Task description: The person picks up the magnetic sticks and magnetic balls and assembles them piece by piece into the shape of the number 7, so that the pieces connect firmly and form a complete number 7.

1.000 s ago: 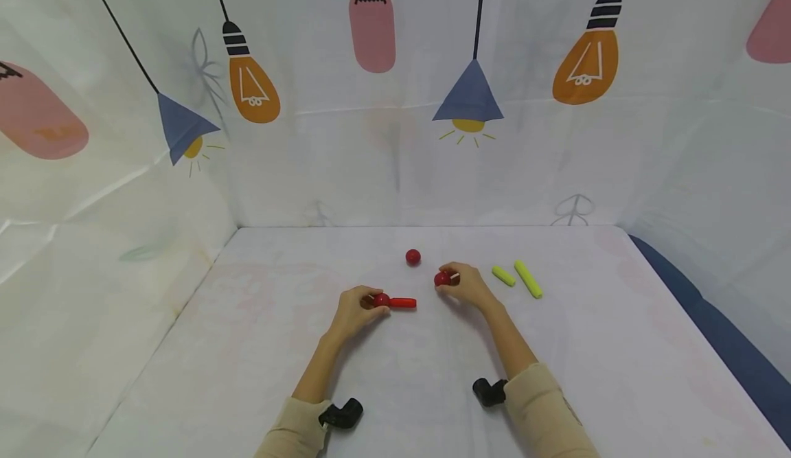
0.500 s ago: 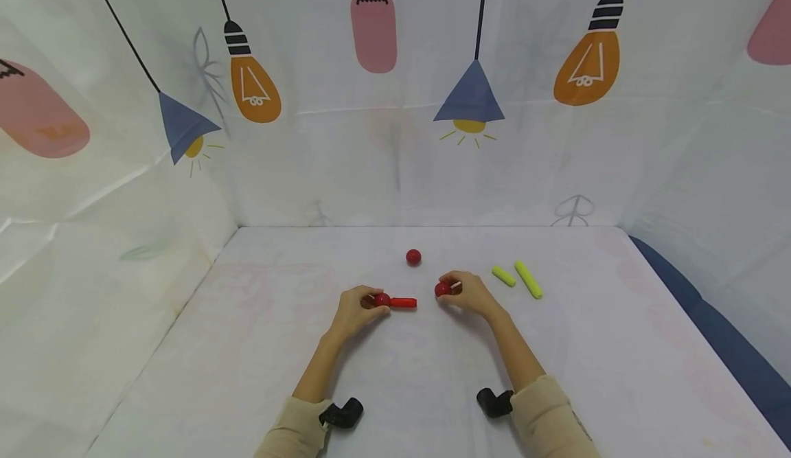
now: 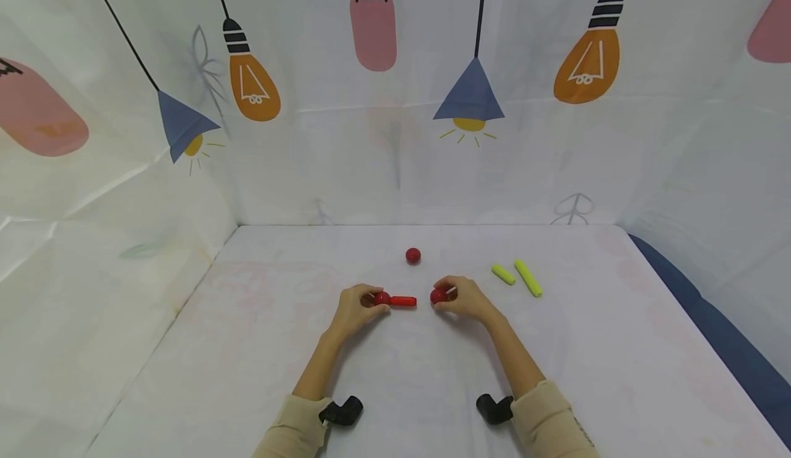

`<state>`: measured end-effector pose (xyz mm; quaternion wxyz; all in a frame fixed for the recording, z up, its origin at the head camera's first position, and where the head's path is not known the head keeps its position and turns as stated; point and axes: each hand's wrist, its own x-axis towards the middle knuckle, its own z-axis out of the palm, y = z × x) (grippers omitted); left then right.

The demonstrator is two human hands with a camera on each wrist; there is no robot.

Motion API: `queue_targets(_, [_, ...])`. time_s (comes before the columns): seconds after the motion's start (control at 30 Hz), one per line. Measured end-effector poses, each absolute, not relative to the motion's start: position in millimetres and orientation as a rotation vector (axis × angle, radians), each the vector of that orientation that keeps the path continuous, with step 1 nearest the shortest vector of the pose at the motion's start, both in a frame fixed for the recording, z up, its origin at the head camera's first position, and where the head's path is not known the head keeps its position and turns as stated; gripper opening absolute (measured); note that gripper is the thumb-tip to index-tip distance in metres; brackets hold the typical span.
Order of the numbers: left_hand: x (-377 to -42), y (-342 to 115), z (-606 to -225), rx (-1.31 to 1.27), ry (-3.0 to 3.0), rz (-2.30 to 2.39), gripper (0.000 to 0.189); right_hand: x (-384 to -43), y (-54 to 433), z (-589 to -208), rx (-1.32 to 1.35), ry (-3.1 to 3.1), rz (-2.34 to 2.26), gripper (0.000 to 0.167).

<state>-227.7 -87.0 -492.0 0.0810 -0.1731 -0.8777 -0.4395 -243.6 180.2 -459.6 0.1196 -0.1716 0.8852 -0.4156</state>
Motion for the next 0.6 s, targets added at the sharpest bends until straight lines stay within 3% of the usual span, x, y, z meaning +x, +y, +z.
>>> queue_targets(0.6, [-227.9,-86.7,-492.4,-0.514,-2.627,-1.309,0.037,-236.6,174.3,-458.9,-0.567,2.578,-1.233,0.037])
